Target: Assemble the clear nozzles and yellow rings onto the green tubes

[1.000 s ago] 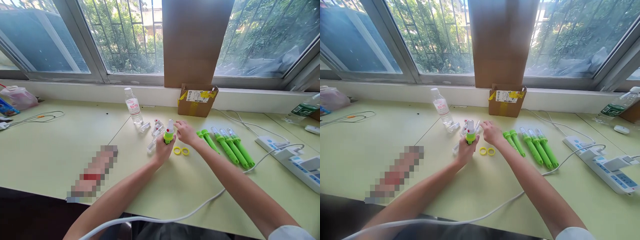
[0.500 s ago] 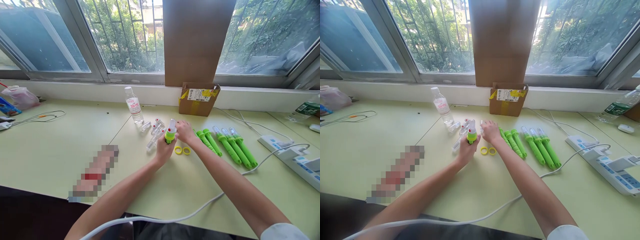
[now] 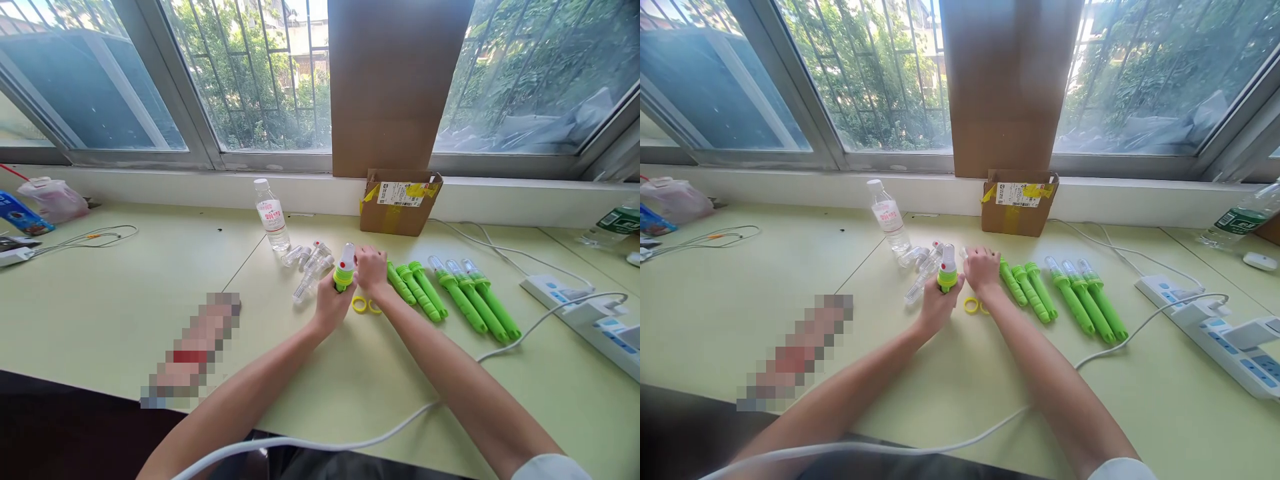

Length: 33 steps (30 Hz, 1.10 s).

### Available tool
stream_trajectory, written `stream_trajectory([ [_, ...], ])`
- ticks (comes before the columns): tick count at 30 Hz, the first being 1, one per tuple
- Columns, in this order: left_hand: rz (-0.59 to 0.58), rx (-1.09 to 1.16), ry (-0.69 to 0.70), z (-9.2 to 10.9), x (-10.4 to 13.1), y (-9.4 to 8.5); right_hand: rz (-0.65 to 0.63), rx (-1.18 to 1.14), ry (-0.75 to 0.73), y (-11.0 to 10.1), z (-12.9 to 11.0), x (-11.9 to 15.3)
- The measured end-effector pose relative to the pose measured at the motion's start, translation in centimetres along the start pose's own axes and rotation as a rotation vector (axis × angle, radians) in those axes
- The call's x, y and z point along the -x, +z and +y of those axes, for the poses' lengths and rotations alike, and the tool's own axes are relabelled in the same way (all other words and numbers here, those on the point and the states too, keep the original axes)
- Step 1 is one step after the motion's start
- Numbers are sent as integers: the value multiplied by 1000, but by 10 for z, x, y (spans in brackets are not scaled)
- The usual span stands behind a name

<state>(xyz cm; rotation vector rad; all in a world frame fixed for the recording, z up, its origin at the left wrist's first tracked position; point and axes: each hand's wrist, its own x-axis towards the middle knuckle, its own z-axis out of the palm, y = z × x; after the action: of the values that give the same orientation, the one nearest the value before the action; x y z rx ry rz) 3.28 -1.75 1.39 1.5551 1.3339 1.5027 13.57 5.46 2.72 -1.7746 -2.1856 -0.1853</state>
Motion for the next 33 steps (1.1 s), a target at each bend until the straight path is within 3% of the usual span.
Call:
stream_trajectory([
  [3,-7,3,-17,0,0,0,37,-78,1,-5,13,4],
  [6,-17,22,-25,1,1,0,-4,-128,-31,-9,20,10],
  [15,-7,22,-21,2,0,-1,-209,-123,-48,-13,-4,18],
  [23,-8,28,-30,4,0,-1,-302,-215,-40,-11,-4,28],
  [25,-5,28,-40,5,0,-1,-261,-306,-37,-10,-3,32],
  [29,-7,35,-41,3,-1,-1,-66,-704,86,-18,8,28],
  [33,-17,8,-21,1,-2,-1,105,-965,115,-51,32,18],
])
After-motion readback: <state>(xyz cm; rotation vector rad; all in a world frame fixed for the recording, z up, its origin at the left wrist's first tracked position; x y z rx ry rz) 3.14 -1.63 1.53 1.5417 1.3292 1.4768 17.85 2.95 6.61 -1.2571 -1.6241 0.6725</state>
